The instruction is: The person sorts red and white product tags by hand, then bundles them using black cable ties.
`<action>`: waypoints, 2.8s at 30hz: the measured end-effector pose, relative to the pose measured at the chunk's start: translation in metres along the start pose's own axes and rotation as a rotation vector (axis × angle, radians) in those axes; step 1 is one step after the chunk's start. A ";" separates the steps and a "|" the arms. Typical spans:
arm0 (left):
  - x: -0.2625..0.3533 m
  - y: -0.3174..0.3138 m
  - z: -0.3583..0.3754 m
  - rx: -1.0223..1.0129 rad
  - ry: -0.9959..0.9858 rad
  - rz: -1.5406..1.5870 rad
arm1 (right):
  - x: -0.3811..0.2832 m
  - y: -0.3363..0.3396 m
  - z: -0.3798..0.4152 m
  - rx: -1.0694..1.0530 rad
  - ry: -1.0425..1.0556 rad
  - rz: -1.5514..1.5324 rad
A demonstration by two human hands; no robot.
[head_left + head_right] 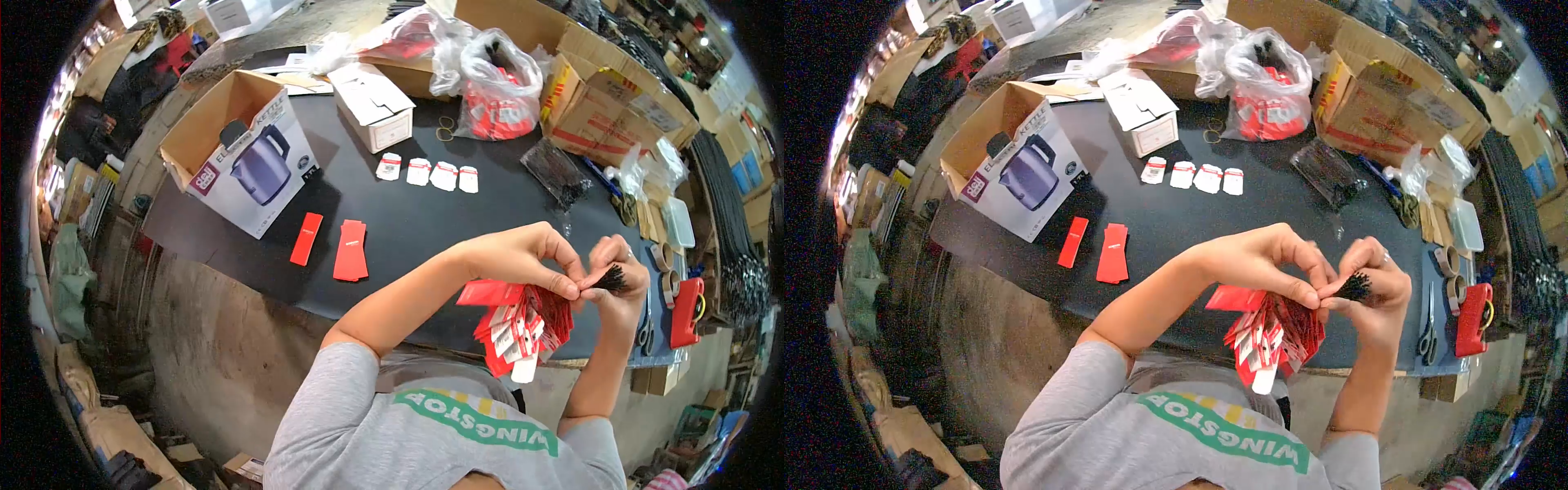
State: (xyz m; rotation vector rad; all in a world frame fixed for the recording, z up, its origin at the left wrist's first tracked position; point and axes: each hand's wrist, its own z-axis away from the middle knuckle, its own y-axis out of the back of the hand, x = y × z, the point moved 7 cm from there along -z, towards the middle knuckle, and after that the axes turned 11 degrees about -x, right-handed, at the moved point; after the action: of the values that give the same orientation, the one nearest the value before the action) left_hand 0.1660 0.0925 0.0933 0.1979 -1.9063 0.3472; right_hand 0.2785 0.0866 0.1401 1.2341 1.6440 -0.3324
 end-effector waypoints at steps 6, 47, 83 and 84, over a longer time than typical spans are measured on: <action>0.021 -0.002 0.030 0.670 -0.097 -0.844 | -0.010 -0.012 0.005 0.110 -0.050 0.397; 0.015 0.027 0.040 0.323 -0.081 -0.492 | -0.018 -0.031 -0.011 0.102 0.093 0.439; 0.019 -0.001 0.038 0.612 -0.087 -0.860 | 0.006 -0.025 -0.006 0.165 0.008 0.187; 0.020 -0.002 0.039 0.653 -0.094 -0.907 | 0.008 -0.025 -0.006 0.165 0.008 0.187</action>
State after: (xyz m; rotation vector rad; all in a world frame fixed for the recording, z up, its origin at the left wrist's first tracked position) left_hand 0.1246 0.0785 0.0999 1.4652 -1.5362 0.3180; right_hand 0.2543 0.0841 0.1275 1.5031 1.5173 -0.3526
